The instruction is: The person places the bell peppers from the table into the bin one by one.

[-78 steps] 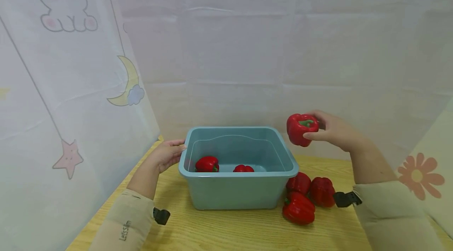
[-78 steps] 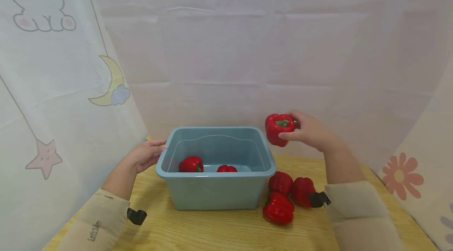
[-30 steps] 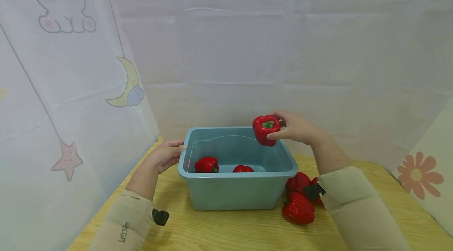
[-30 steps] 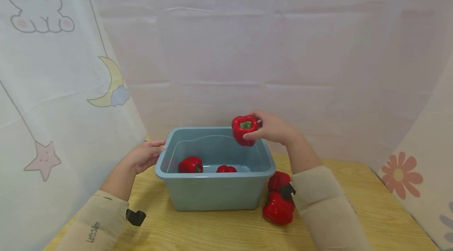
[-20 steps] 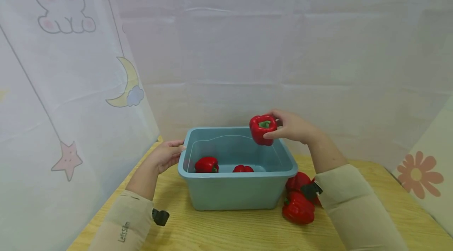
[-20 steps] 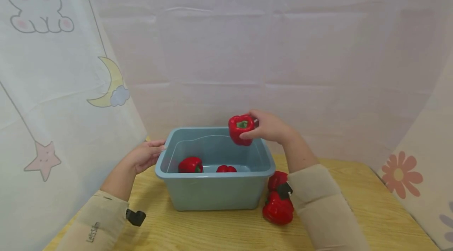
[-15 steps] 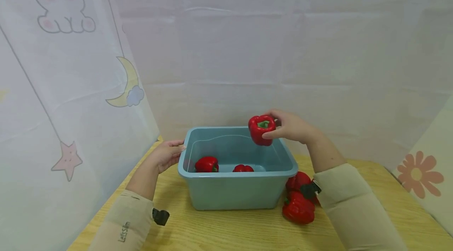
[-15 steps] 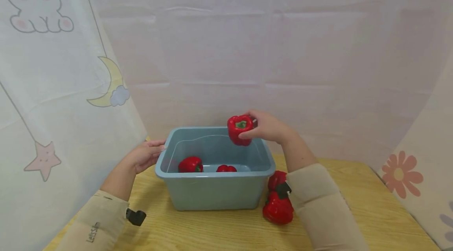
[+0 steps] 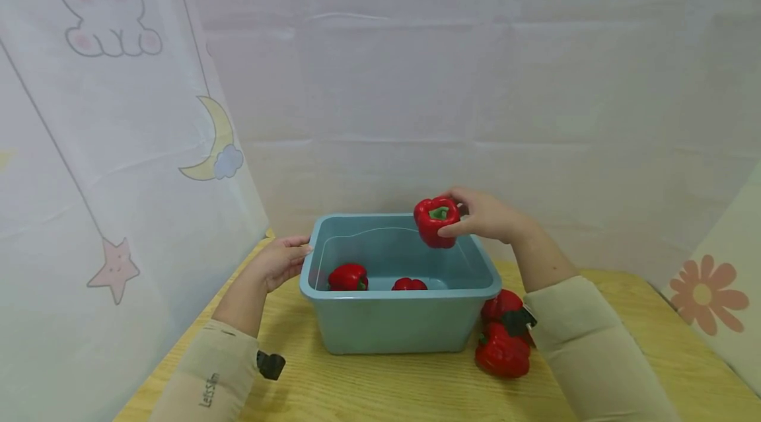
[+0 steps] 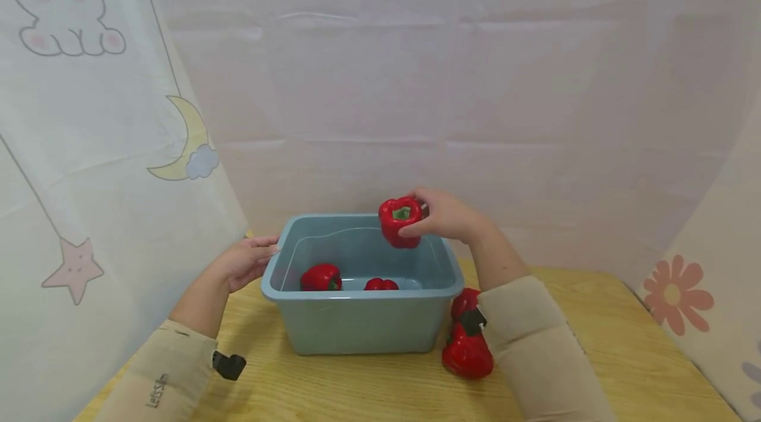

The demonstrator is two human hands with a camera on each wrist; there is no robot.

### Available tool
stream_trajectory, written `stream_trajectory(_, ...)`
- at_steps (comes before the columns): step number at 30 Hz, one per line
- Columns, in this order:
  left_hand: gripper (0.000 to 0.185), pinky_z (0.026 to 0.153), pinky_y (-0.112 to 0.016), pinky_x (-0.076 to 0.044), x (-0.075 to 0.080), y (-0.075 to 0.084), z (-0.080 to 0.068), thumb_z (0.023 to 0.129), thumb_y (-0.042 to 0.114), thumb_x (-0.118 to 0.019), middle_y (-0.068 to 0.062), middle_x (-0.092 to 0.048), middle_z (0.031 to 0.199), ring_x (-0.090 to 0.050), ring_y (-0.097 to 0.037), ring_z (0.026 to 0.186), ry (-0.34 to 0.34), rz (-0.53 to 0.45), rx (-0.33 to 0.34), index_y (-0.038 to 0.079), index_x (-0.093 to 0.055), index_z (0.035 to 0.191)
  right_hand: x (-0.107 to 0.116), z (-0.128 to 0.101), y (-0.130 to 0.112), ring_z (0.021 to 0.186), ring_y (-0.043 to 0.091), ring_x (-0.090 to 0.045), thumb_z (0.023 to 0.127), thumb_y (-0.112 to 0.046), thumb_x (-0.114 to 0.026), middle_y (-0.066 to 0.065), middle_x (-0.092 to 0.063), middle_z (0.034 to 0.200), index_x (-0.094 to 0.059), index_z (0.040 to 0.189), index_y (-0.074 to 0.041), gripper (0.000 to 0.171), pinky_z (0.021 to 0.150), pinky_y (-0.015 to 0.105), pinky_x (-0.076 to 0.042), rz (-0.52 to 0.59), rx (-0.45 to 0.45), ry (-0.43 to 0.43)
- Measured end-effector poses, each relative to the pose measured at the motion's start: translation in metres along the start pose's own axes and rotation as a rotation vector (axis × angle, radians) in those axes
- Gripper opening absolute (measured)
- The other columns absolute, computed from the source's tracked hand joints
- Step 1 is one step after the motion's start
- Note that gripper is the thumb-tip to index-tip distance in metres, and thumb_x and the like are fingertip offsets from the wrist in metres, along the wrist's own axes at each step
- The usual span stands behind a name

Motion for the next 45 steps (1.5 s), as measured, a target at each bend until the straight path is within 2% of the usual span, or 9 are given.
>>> stream_trajectory(11,0.046,0.075,-0.024,-0.052,0.0,0.0,0.0,0.092,0.007,-0.053,-0.009,-0.063,0.103,-0.063,-0.013,0.085,-0.002,-0.001,-0.004,-0.004,-0.04,0.135,-0.006,0.004,-0.002,0.103,0.027,-0.051,0.062,-0.034,-0.082,0.005,-0.054,0.113,-0.047,0.122,-0.016,0.072,0.073,0.036,-0.053,-0.006,0.021,-0.014)
stream_trajectory(18,0.045,0.077,-0.024,-0.052,0.0,0.0,0.002,0.092,0.007,-0.052,-0.011,-0.063,0.107,-0.063,-0.013,0.086,-0.005,0.004,-0.012,-0.003,-0.041,0.135,-0.008,0.005,0.0,0.108,0.028,-0.054,0.08,-0.025,-0.07,0.008,-0.055,0.119,-0.049,0.123,-0.016,0.049,0.086,0.046,-0.048,0.051,0.037,-0.041)
stream_trajectory(20,0.044,0.077,-0.024,-0.051,0.0,0.0,0.002,0.092,0.008,-0.052,-0.012,-0.062,0.108,-0.062,-0.013,0.086,-0.005,0.011,-0.016,-0.003,-0.041,0.134,-0.007,0.004,0.002,0.109,0.028,-0.053,0.082,-0.025,-0.068,0.009,-0.055,0.12,-0.049,0.124,-0.016,0.048,0.087,0.049,-0.046,0.05,0.042,-0.045)
stream_trajectory(30,0.044,0.076,-0.025,-0.052,-0.003,0.001,0.003,0.093,0.008,-0.051,-0.019,-0.058,0.114,-0.062,-0.015,0.086,-0.01,0.028,-0.019,-0.004,-0.041,0.134,-0.007,0.002,0.008,0.114,0.03,-0.05,0.08,-0.031,-0.07,0.01,-0.052,0.125,-0.045,0.131,-0.018,0.058,0.09,0.05,-0.044,0.054,0.053,-0.05)
stream_trajectory(45,0.044,0.076,-0.024,-0.052,-0.007,0.002,0.005,0.093,0.008,-0.052,-0.017,-0.06,0.113,-0.062,-0.014,0.085,-0.007,0.028,-0.014,-0.004,-0.042,0.133,0.0,-0.009,0.013,0.114,0.033,-0.05,0.08,-0.031,-0.069,0.013,-0.05,0.127,-0.043,0.133,-0.016,0.06,0.089,0.053,-0.044,0.062,0.037,-0.032)
Point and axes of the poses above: each hand's wrist, its own z-axis towards the middle knuckle, its own x-axis out of the back of the hand, y = z × x, the point moved 6 cm from there along z, towards the middle knuckle
